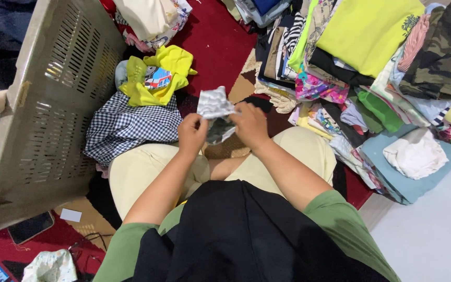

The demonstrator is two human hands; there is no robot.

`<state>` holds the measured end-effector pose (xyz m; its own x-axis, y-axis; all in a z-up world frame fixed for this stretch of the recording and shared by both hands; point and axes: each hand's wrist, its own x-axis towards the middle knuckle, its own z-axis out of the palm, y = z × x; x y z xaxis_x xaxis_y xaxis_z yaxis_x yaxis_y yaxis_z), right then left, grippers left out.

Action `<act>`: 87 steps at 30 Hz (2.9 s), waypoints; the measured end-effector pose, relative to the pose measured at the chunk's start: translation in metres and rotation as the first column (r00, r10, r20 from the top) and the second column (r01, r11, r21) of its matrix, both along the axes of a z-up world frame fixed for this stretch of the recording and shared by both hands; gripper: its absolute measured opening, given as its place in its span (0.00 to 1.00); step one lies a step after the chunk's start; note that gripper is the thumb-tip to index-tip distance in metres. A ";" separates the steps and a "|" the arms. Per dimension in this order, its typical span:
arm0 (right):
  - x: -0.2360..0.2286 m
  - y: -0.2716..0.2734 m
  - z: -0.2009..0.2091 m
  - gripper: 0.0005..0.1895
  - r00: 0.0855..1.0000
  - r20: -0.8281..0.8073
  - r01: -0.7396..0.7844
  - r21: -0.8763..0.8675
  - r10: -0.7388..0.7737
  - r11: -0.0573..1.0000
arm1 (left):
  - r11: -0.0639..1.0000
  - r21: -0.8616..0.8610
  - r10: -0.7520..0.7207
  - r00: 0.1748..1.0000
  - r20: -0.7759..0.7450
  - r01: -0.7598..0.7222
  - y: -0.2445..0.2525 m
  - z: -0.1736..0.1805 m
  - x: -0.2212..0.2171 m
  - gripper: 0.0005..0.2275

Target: The person is sitting on the floor folding various pieces of laundry and placing them into organized stacks.

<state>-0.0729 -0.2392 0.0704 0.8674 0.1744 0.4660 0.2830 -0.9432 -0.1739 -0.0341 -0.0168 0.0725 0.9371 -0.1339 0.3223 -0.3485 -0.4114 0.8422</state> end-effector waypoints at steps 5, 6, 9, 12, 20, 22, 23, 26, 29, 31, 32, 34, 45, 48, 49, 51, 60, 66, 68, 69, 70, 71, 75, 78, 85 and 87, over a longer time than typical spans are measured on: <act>0.002 -0.027 0.015 0.05 0.978 0.002 0.208 0.103 -0.209 0.973 | 0.995 -0.071 0.082 0.977 0.197 -0.069 0.007 0.073 0.002 0.04; 0.005 -0.035 0.011 0.02 0.963 0.032 0.259 0.133 -0.266 0.957 | 0.994 -0.059 0.102 0.956 0.275 -0.089 0.008 0.087 0.004 0.05; -0.006 -0.035 0.041 0.03 0.939 0.029 0.333 0.191 -0.344 0.924 | 0.996 0.037 0.059 0.936 0.347 -0.077 0.023 0.078 0.009 0.10; -0.020 -0.015 0.075 0.06 0.931 -0.026 0.357 0.278 -0.364 0.892 | 0.981 0.192 -0.036 0.958 0.284 -0.020 0.023 0.086 -0.010 0.09; -0.042 -0.004 0.096 0.13 0.905 -0.389 0.303 0.298 -0.175 0.905 | 0.843 0.538 -0.057 0.990 0.130 -0.022 0.024 0.108 -0.018 0.09; -0.039 -0.013 0.077 0.13 0.929 -0.332 0.269 0.294 -0.166 0.917 | 0.834 0.548 -0.014 0.991 0.130 -0.060 0.032 0.098 -0.013 0.09; -0.037 -0.017 0.072 0.11 0.946 -0.254 0.277 0.303 -0.203 0.912 | 0.818 0.570 0.009 0.993 0.120 -0.076 0.038 0.095 -0.010 0.08; -0.032 -0.028 0.060 0.11 0.969 -0.111 0.245 0.309 -0.220 0.919 | 0.803 0.592 0.006 0.994 0.113 -0.072 0.046 0.101 -0.009 0.12; -0.028 -0.031 0.057 0.09 0.991 -0.020 0.131 0.313 -0.131 0.941 | 0.794 0.608 -0.062 0.995 0.079 0.001 0.047 0.117 -0.013 0.19; -0.025 -0.035 0.053 0.08 0.998 0.014 0.057 0.320 -0.065 0.946 | 0.781 0.622 -0.106 0.993 0.048 0.054 0.048 0.114 -0.012 0.24; -0.024 -0.037 0.050 0.09 0.999 0.050 -0.007 0.311 -0.009 0.950 | 0.824 0.567 -0.112 0.979 0.168 -0.003 0.049 0.105 -0.010 0.15; -0.023 -0.040 0.050 0.11 0.995 0.085 -0.069 0.300 0.045 0.951 | 0.863 0.503 -0.111 0.952 0.285 -0.050 0.048 0.099 -0.011 0.07; -0.022 -0.035 0.056 0.14 0.983 0.067 -0.181 0.218 0.170 0.959 | 0.908 0.419 -0.148 0.945 0.293 0.012 0.042 0.094 -0.010 0.06; -0.017 -0.043 0.046 0.13 0.979 0.030 -0.202 0.186 0.200 0.961 | 0.871 0.488 -0.156 0.972 0.175 0.052 0.048 0.100 -0.008 0.08; -0.019 -0.044 0.045 0.13 0.979 0.027 -0.203 0.186 0.201 0.961 | 0.872 0.487 -0.154 0.973 0.172 0.052 0.050 0.121 -0.013 0.08; -0.021 -0.045 0.043 0.11 0.975 -0.035 -0.209 0.215 0.221 0.954 | 0.851 0.478 -0.253 0.967 0.008 0.219 0.055 0.163 -0.021 0.19; -0.035 -0.039 0.099 0.12 0.963 -0.035 -0.171 0.687 0.267 0.707 | 0.931 0.121 -0.313 0.924 -0.221 0.344 0.087 0.167 -0.011 0.06; -0.024 -0.038 0.076 0.10 0.986 -0.157 0.085 0.753 0.053 0.652 | 0.964 0.142 -0.196 0.961 -0.197 0.226 0.074 0.146 0.011 0.07; -0.019 -0.034 0.068 0.14 0.990 -0.139 0.111 0.743 -0.010 0.660 | 0.969 0.169 -0.152 0.975 -0.161 0.179 0.063 0.133 0.019 0.09; -0.016 -0.034 0.064 0.20 0.991 -0.118 0.135 0.733 -0.070 0.667 | 0.973 0.194 -0.106 0.987 -0.122 0.128 0.057 0.127 0.024 0.11; -0.016 -0.033 0.071 0.20 0.990 -0.118 0.139 0.731 -0.077 0.668 | 0.972 0.191 -0.112 0.986 -0.122 0.134 0.049 0.128 0.020 0.11; -0.016 -0.032 0.077 0.15 0.993 0.033 0.058 0.689 -0.111 0.723 | 0.992 0.092 -0.085 0.996 -0.005 0.085 0.041 0.130 0.017 0.11; -0.015 -0.031 0.086 0.10 0.951 0.294 -0.097 0.575 -0.094 0.812 | 0.999 0.051 -0.008 0.918 0.396 -0.014 0.025 0.116 0.015 0.18; -0.008 -0.041 0.060 0.11 0.995 0.085 -0.003 0.501 -0.046 0.866 | 0.972 0.229 -0.140 0.897 0.419 0.045 0.028 0.074 0.015 0.19; -0.008 -0.052 -0.008 0.16 0.349 -0.936 0.139 0.015 -0.035 0.990 | 0.432 0.612 -0.226 0.736 -0.638 0.663 0.034 -0.005 -0.004 0.10; 0.000 -0.051 -0.018 0.15 0.293 -0.953 0.138 -0.041 -0.081 0.990 | 0.431 0.599 -0.214 0.722 -0.658 0.674 0.030 0.002 -0.002 0.11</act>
